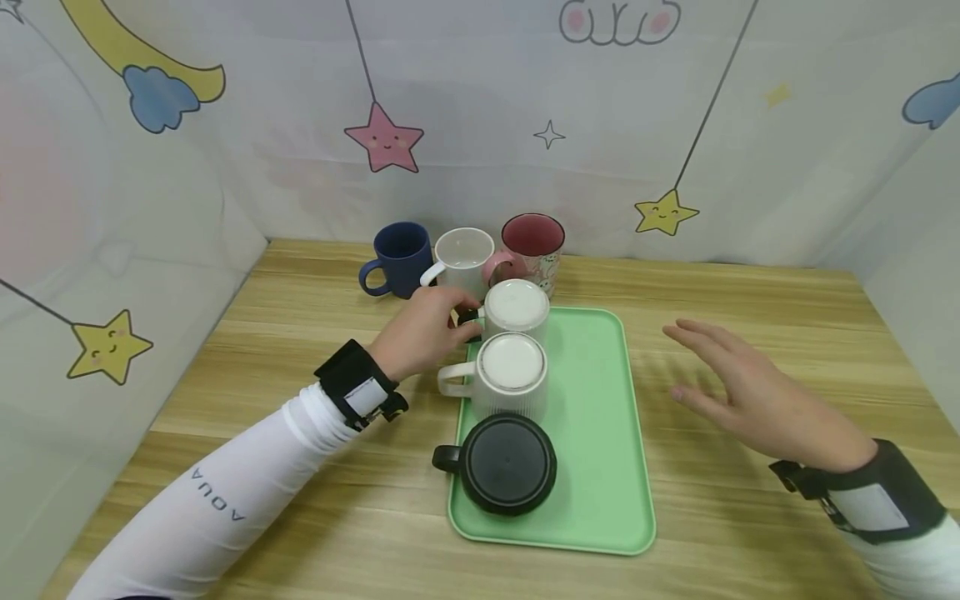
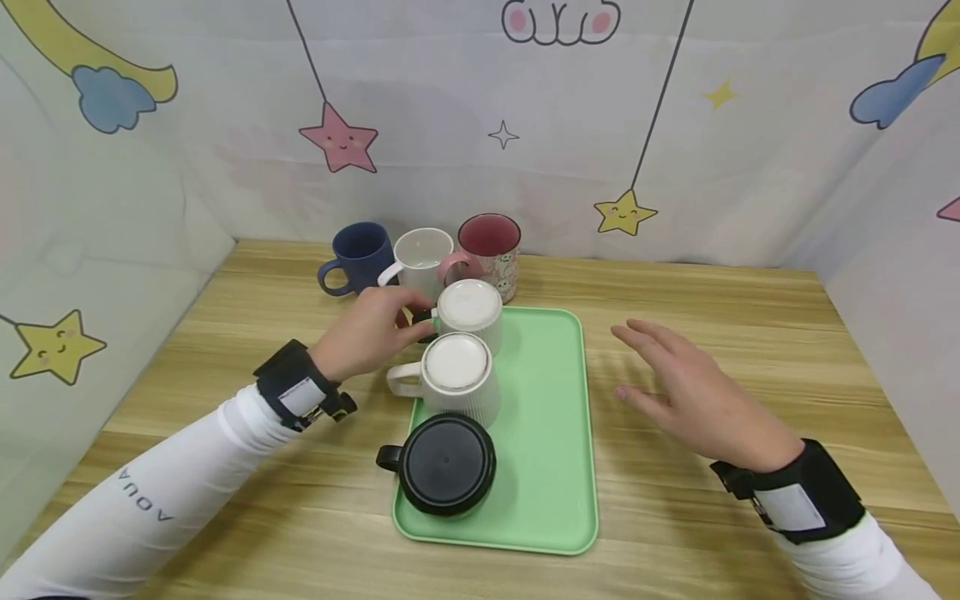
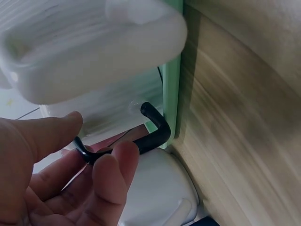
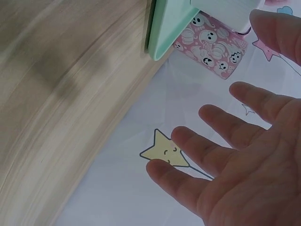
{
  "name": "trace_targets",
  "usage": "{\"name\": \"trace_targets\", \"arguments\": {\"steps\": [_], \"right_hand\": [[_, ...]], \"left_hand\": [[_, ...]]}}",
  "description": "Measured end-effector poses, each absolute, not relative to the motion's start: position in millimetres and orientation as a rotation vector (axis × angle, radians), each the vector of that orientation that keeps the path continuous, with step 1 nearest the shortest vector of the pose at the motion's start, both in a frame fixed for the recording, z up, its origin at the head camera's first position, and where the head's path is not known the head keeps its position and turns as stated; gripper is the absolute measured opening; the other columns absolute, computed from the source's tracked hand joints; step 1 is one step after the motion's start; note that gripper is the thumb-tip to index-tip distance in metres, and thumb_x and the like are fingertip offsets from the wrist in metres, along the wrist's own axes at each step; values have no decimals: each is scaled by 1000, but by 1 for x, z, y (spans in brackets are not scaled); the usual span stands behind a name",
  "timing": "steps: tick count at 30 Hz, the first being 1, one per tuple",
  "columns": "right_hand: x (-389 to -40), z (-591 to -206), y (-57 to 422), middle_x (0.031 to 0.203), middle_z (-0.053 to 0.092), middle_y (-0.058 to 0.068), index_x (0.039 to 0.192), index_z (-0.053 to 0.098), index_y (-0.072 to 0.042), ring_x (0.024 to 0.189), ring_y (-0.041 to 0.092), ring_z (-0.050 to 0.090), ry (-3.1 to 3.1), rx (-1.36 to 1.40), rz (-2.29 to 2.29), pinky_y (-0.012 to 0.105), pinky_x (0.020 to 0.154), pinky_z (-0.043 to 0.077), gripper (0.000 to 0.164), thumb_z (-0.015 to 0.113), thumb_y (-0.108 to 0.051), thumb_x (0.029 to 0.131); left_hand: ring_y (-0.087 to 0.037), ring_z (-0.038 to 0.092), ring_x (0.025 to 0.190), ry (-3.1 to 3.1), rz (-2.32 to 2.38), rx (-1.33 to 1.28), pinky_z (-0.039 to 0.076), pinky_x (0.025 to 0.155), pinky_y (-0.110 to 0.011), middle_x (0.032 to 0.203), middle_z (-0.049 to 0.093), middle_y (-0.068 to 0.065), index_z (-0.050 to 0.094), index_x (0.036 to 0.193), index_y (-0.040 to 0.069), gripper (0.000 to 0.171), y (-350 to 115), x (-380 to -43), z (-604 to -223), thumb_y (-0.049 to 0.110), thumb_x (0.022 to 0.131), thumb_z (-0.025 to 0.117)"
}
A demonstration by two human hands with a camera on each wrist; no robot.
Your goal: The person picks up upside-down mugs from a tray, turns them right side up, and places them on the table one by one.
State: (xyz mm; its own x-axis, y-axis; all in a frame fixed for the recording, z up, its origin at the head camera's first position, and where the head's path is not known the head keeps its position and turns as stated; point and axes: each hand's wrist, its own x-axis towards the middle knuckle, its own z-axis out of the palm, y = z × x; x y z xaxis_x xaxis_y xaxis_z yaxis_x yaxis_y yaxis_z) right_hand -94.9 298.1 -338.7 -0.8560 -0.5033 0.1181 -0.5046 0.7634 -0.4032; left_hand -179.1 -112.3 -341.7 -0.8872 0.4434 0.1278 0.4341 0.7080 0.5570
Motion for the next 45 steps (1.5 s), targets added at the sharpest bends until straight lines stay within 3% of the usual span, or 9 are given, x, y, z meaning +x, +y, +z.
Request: {"name": "trace_targets", "arguments": {"steps": [16, 45], "right_hand": [[-95, -348, 299, 164, 36, 27, 161, 45, -19, 145, 61, 34, -2881, 874, 569, 83, 102, 33, 77, 83, -30, 95], [-97, -347, 295, 164, 36, 25, 160, 45, -11, 147, 57, 32, -2888, 864, 613, 80, 107, 32, 78, 83, -32, 95]], "left_hand": [[-19, 69, 88, 2886, 969, 761, 58, 78, -35, 104, 76, -7, 77, 116, 1, 17, -111, -181, -346, 10, 101, 74], [-21, 62, 92, 2990, 1050, 895, 55, 78, -34, 105, 69, -9, 72, 114, 1, 13, -106, -175, -337, 8, 104, 69]]}}
